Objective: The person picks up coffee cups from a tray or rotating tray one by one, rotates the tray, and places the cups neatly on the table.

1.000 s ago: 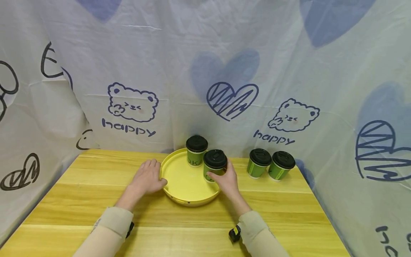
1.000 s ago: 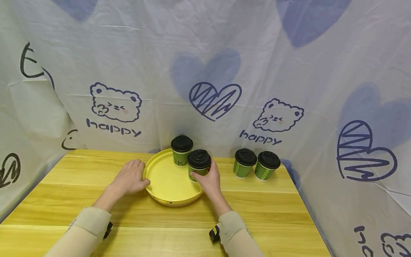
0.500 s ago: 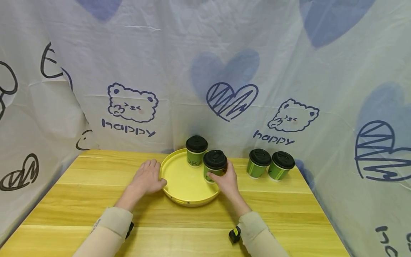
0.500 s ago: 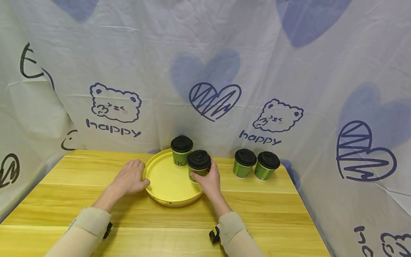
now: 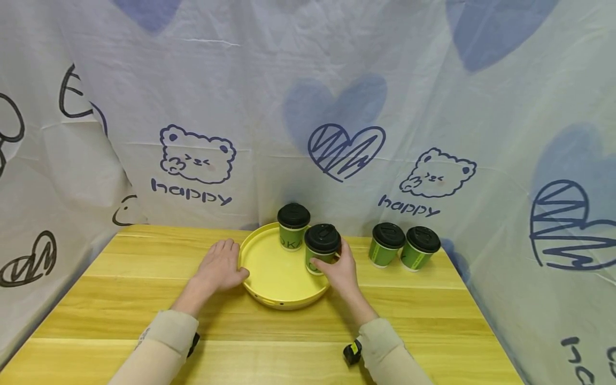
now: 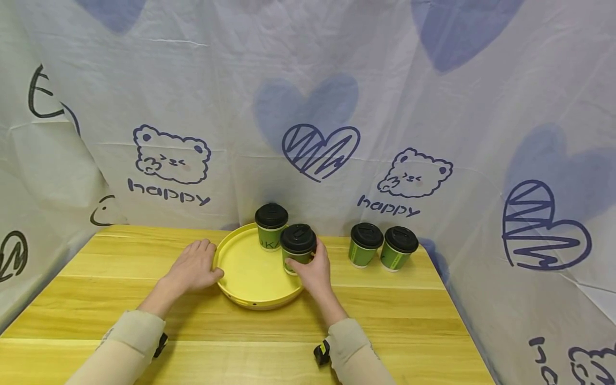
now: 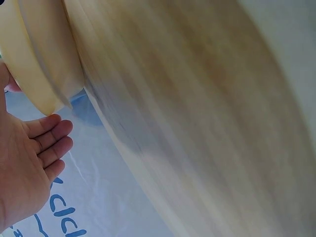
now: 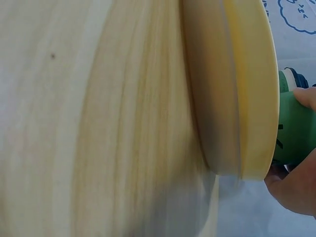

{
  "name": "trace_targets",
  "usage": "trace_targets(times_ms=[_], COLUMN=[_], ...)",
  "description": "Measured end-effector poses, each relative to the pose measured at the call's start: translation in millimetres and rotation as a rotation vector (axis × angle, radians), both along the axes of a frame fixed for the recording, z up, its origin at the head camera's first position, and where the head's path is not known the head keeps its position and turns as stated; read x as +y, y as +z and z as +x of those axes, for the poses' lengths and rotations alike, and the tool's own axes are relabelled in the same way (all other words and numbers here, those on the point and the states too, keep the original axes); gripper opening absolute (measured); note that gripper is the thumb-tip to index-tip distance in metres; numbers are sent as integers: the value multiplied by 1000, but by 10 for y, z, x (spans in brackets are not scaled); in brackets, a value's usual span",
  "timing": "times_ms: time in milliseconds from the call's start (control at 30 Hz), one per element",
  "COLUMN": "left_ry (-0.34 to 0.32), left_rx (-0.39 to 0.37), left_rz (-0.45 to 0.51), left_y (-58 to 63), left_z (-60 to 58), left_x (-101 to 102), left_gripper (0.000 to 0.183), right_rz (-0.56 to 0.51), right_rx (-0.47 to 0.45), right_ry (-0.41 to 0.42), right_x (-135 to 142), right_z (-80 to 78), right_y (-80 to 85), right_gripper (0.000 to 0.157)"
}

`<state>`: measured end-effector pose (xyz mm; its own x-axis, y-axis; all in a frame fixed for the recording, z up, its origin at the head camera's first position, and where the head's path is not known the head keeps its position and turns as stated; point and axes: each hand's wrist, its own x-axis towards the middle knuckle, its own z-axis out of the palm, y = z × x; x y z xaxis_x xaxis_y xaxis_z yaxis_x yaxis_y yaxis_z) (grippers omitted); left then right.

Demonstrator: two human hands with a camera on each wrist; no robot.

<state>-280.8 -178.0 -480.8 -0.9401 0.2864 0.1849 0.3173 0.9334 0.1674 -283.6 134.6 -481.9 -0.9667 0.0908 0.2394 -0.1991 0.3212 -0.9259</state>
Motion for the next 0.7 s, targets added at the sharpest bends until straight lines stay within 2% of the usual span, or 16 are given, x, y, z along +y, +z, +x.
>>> trace_targets(times_ms=[267, 700], left_ry=[3, 8], left_rx=[-8, -11], left_rz=[-7, -6], left_y=[11, 4], left_z=[3, 3], left_x=[5, 5], left_gripper=[61, 63], right_rz=[-5, -21], right_rx=[11, 49], right_ry=[-9, -10], right_x=[15, 70], right_z=[49, 123], right_y=[89, 195], right_gripper=[87, 80])
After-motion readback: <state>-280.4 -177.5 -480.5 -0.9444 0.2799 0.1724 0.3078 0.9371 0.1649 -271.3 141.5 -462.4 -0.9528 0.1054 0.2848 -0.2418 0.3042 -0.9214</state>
